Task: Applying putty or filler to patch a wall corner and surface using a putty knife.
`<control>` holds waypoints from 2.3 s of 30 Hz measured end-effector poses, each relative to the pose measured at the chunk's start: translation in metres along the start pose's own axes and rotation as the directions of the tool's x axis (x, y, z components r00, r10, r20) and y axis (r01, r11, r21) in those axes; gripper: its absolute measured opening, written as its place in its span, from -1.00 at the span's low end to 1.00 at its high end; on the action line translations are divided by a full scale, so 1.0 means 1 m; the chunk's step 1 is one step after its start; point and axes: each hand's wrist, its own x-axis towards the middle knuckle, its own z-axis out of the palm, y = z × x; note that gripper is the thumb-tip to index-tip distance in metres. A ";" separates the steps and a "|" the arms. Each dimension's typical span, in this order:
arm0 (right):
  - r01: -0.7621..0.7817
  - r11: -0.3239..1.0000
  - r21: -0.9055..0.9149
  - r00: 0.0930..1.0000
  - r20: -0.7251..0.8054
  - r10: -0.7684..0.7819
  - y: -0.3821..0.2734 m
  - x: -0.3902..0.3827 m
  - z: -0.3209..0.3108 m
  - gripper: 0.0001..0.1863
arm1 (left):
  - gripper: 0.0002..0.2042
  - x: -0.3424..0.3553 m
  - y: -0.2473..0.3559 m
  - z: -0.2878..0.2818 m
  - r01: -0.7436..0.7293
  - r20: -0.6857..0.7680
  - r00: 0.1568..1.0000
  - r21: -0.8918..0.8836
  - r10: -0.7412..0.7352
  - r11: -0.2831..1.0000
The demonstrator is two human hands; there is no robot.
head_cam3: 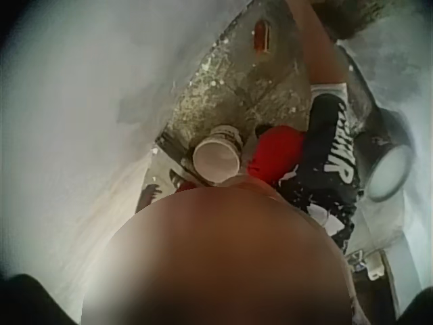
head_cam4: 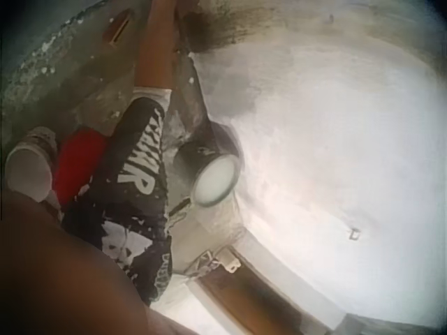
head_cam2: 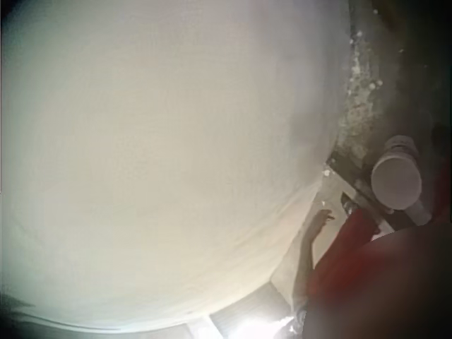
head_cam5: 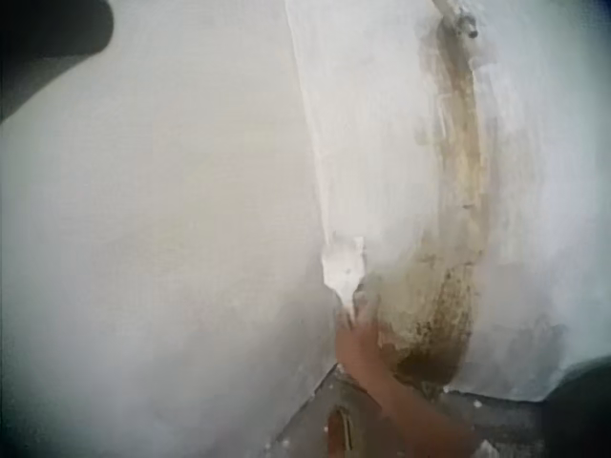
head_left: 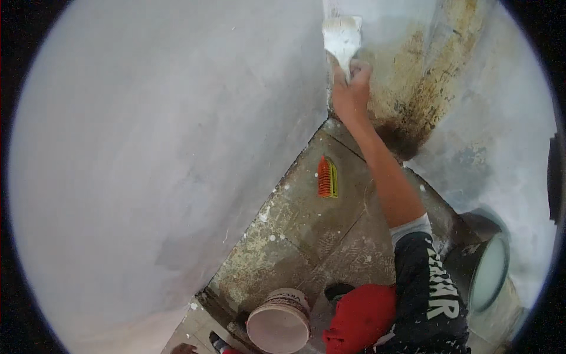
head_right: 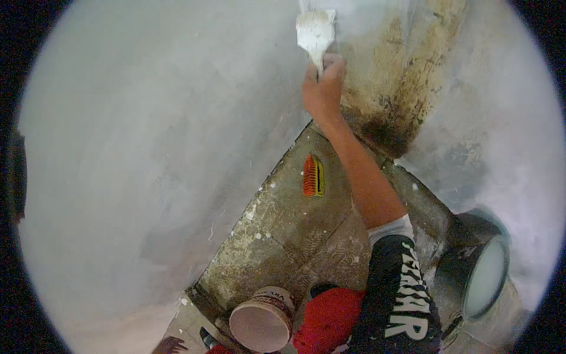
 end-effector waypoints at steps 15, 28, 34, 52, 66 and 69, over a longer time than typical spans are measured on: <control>-0.523 0.820 0.232 0.852 0.191 0.488 0.077 -0.016 0.069 -0.71 | -0.49 0.010 -0.051 0.051 0.069 0.117 0.993 -0.436 -0.020 0.897; -0.465 0.750 0.471 0.878 0.138 0.459 -0.043 0.058 0.067 -0.76 | -0.49 0.018 -0.024 0.054 0.189 0.171 0.976 -0.347 -0.137 0.919; -0.827 0.343 0.446 0.459 0.184 0.869 0.036 0.016 0.073 -0.74 | -0.49 0.025 -0.034 0.055 0.143 0.150 0.984 -0.356 -0.095 0.923; -0.196 0.914 0.355 0.965 -0.094 0.244 -0.018 0.069 0.083 -0.84 | -0.58 0.022 -0.025 0.054 0.189 0.176 0.975 -0.335 -0.136 0.923; -0.806 0.477 0.350 0.573 0.263 0.776 -0.026 0.014 0.046 -0.75 | -0.59 0.020 -0.034 0.062 0.163 0.152 0.982 -0.363 -0.115 0.917; -0.575 0.760 0.304 0.812 0.093 0.577 -0.043 0.038 0.032 -0.75 | -0.59 0.022 -0.033 0.063 0.153 0.154 0.983 -0.361 -0.104 0.920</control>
